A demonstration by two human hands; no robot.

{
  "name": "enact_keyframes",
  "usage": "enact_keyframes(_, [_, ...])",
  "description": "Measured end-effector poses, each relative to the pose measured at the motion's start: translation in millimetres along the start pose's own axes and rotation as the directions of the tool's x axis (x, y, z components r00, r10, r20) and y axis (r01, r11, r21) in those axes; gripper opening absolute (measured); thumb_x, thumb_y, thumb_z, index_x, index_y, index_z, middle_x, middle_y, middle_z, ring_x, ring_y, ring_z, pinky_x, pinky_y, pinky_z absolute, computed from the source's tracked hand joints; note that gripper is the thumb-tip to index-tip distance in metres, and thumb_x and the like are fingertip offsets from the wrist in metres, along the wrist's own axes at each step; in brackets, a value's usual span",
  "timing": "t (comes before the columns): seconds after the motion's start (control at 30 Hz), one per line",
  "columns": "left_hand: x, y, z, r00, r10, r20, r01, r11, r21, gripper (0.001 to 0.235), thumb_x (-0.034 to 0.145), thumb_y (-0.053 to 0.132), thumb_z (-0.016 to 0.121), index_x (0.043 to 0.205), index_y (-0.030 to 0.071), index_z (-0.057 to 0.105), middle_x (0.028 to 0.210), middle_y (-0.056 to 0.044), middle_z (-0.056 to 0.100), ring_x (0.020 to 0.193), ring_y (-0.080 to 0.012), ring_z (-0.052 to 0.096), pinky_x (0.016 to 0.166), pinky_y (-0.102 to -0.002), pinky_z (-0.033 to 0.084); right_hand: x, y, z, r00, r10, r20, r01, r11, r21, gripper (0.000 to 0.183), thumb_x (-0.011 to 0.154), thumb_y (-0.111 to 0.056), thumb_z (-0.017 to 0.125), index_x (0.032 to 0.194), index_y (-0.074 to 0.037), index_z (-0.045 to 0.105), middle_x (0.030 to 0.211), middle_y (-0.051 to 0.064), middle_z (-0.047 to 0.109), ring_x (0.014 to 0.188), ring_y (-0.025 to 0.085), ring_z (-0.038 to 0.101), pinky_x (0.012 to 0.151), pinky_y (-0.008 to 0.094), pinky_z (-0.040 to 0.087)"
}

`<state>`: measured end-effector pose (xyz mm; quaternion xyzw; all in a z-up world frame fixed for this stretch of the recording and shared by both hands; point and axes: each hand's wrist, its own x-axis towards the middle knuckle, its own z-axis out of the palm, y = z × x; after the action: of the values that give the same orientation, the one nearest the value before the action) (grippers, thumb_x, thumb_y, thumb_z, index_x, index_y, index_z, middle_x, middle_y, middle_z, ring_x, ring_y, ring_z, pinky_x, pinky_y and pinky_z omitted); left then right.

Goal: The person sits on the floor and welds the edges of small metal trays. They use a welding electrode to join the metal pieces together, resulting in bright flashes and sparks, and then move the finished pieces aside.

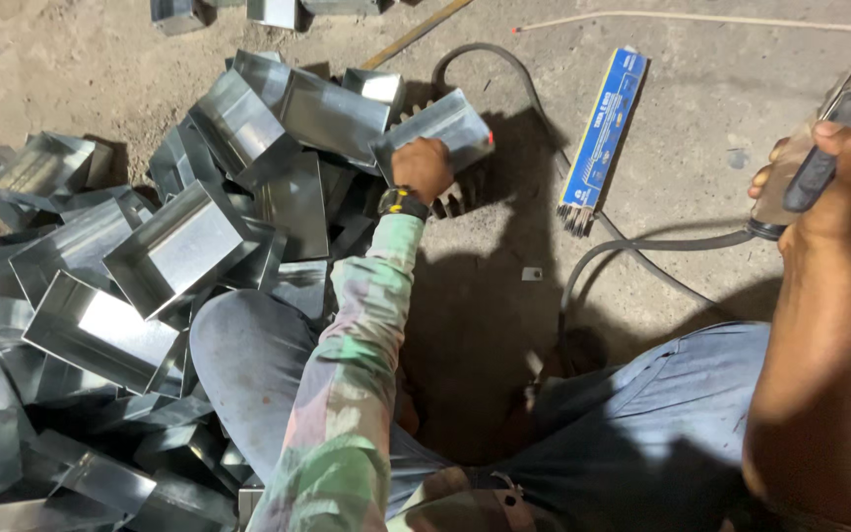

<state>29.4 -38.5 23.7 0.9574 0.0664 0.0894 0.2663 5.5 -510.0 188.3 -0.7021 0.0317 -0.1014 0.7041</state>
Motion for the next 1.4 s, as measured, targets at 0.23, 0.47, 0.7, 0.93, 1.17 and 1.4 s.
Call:
enact_keyframes(0.23, [14, -7, 1, 0.877, -0.390, 0.282, 0.317, 0.028, -0.948, 0.021, 0.091, 0.018, 0.083, 0.081, 0.004, 0.071, 0.076, -0.004, 0.066, 0.059, -0.0172, 0.059, 0.055, -0.033, 0.048, 0, 6, -9, 0.999, 0.031, 0.040, -0.036, 0.992, 0.122, 0.033, 0.096, -0.026, 0.060, 0.116, 0.000, 0.054, 0.086, 0.015, 0.061, 0.065, 0.028, 0.062, 0.059, 0.040, 0.058])
enact_keyframes(0.47, [-23, -17, 35, 0.783, -0.540, 0.310, 0.244, -0.193, -0.951, 0.018, 0.085, 0.021, 0.080, 0.082, 0.006, 0.072, 0.082, -0.002, 0.073, 0.070, -0.0158, 0.069, 0.065, -0.032, 0.058, 2, 7, -12, 0.999, 0.023, 0.038, -0.029, 0.988, 0.150, 0.030, 0.096, -0.024, 0.060, 0.113, 0.000, 0.053, 0.085, 0.016, 0.060, 0.065, 0.028, 0.062, 0.061, 0.041, 0.058])
enact_keyframes(0.7, [-30, -21, 47, 0.776, -0.591, 0.221, 0.228, -0.065, -0.972, 0.023, 0.088, 0.023, 0.080, 0.075, 0.007, 0.069, 0.076, -0.002, 0.069, 0.062, -0.0145, 0.063, 0.055, -0.029, 0.050, -2, -7, -1, 1.000, -0.005, 0.017, 0.003, 0.992, 0.129, 0.030, 0.095, -0.023, 0.062, 0.114, -0.002, 0.054, 0.084, 0.014, 0.059, 0.063, 0.027, 0.061, 0.058, 0.040, 0.057])
enact_keyframes(0.93, [-66, -12, 76, 0.660, -0.739, 0.139, 0.061, -0.132, -0.989, 0.022, 0.082, 0.005, 0.078, 0.067, 0.005, 0.061, 0.067, -0.006, 0.067, 0.054, -0.0181, 0.063, 0.051, -0.034, 0.055, -3, -26, 6, 0.998, -0.071, -0.003, 0.070, 0.979, 0.191, 0.025, 0.093, -0.021, 0.062, 0.109, -0.006, 0.050, 0.081, 0.013, 0.056, 0.061, 0.025, 0.057, 0.055, 0.040, 0.055])
enact_keyframes(1.17, [-26, -21, 53, 0.612, -0.766, 0.196, -0.012, -0.257, -0.966, 0.011, 0.079, 0.001, 0.073, 0.072, -0.001, 0.066, 0.071, -0.012, 0.070, 0.056, -0.0219, 0.065, 0.051, -0.036, 0.052, 20, 22, -25, 0.997, 0.064, -0.043, -0.053, 0.976, 0.213, 0.024, 0.095, -0.030, 0.060, 0.104, -0.008, 0.056, 0.083, 0.011, 0.062, 0.067, 0.029, 0.062, 0.064, 0.043, 0.057])
enact_keyframes(1.4, [198, -83, -129, 0.784, -0.420, -0.458, 0.135, 0.834, -0.535, 0.039, 0.095, 0.037, 0.063, 0.110, 0.001, 0.065, 0.101, -0.019, 0.070, 0.090, -0.0313, 0.067, 0.079, -0.044, 0.053, 33, 57, -46, 0.990, 0.139, -0.019, -0.127, 0.948, 0.293, 0.037, 0.103, -0.039, 0.060, 0.097, -0.002, 0.057, 0.085, 0.012, 0.062, 0.068, 0.028, 0.064, 0.068, 0.043, 0.058])
